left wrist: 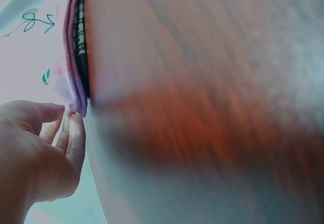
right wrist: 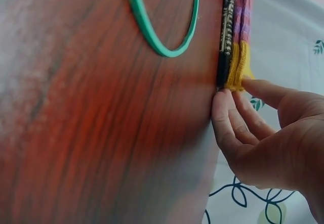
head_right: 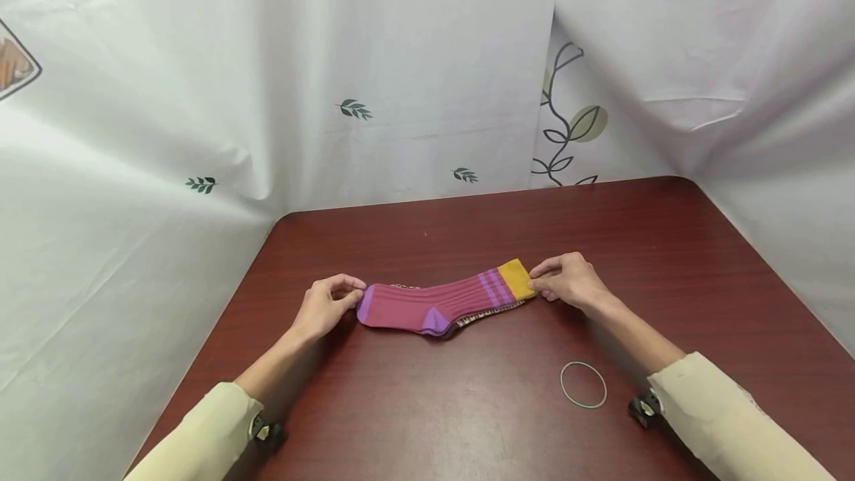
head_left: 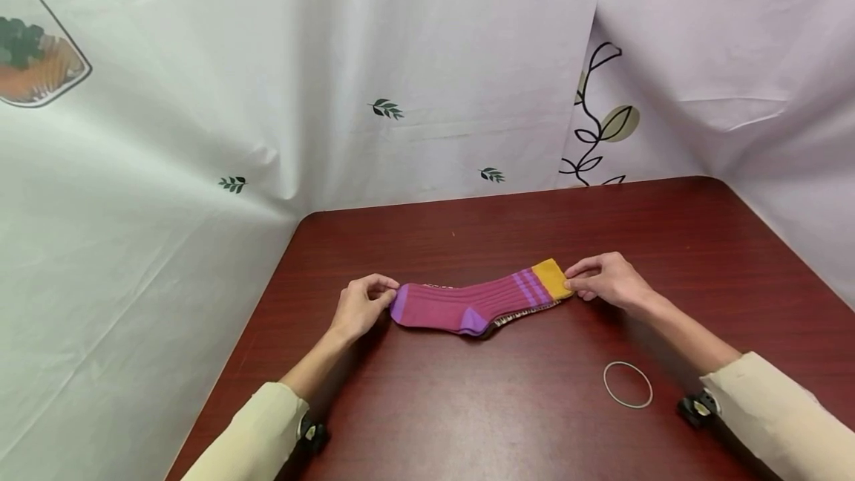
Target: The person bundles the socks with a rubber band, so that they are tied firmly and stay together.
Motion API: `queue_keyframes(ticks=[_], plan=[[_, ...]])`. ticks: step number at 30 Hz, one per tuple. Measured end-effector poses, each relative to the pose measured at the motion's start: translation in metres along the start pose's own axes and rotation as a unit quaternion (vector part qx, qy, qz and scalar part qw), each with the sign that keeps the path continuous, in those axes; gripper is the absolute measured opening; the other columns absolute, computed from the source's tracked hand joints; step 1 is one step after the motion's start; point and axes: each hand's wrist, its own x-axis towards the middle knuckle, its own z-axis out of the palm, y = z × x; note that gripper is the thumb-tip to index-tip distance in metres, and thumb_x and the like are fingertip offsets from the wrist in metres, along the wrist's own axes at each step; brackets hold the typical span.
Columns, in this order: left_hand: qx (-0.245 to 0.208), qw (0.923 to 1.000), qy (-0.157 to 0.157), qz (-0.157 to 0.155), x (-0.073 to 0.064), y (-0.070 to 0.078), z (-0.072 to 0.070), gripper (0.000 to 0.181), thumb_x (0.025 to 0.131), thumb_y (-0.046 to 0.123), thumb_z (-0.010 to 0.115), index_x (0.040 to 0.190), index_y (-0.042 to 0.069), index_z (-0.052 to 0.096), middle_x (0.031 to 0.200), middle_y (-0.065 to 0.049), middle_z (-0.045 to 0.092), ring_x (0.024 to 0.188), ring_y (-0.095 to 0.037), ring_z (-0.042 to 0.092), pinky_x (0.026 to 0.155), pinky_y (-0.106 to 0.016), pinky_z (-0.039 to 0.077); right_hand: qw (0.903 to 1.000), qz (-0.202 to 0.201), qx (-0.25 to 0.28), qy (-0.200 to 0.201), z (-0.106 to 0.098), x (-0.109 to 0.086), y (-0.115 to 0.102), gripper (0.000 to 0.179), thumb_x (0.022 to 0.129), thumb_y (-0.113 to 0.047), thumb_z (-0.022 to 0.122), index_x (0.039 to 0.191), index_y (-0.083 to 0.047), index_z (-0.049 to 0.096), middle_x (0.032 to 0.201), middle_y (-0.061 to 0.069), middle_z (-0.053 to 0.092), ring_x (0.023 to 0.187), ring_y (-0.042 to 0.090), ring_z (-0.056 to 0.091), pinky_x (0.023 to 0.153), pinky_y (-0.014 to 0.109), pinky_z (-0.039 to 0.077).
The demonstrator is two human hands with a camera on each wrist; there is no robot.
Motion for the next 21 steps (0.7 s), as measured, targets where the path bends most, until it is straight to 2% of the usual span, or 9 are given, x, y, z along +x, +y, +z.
queue_keyframes(ticks=[6,12,15,21], plan=[[-0.028,0.9993,0.024,0.006,0.002,0.007,-0.004,0.013,0.097,0.011,0.078,0.110,0.012,0.081,0.098,-0.001,0.079,0.089,-0.016,0.072,0.082,-0.031,0.053,0.9998,-0.018,0.009,0.010,-0.005,-0.002,0.000,0.035,0.097,-0.007,0.077,0.122,0.017,0.068,0.104,0.021,0.077,0.077,0.014,0.071,0.069,0.030,0.061],[-0.084,0.9959,0.020,0.024,0.005,0.015,-0.003,0.020,0.099,0.008,0.076,0.118,0.006,0.078,0.112,-0.009,0.079,0.105,-0.021,0.074,0.095,-0.036,0.056,0.9991,-0.023,0.017,0.031,-0.013,-0.007,0.000,0.040,0.099,-0.011,0.077,0.129,0.013,0.068,0.115,0.021,0.077,0.085,0.013,0.073,0.075,0.031,0.062],[-0.128,0.9911,0.009,0.034,0.006,0.021,-0.002,0.023,0.099,0.004,0.075,0.122,0.004,0.077,0.118,-0.012,0.078,0.111,-0.024,0.073,0.099,-0.037,0.055,0.9987,-0.030,0.024,0.035,-0.016,-0.011,0.002,0.042,0.099,-0.015,0.078,0.131,0.010,0.068,0.120,0.021,0.075,0.090,0.012,0.074,0.079,0.030,0.061],[-0.210,0.9756,-0.024,0.058,0.010,0.032,0.006,0.030,0.099,0.002,0.074,0.129,0.001,0.073,0.128,-0.026,0.071,0.121,-0.038,0.069,0.100,-0.031,0.054,0.9965,-0.056,0.054,0.031,-0.023,-0.020,0.009,0.046,0.100,-0.016,0.077,0.136,0.010,0.065,0.125,0.025,0.073,0.098,0.005,0.074,0.084,0.029,0.061]])
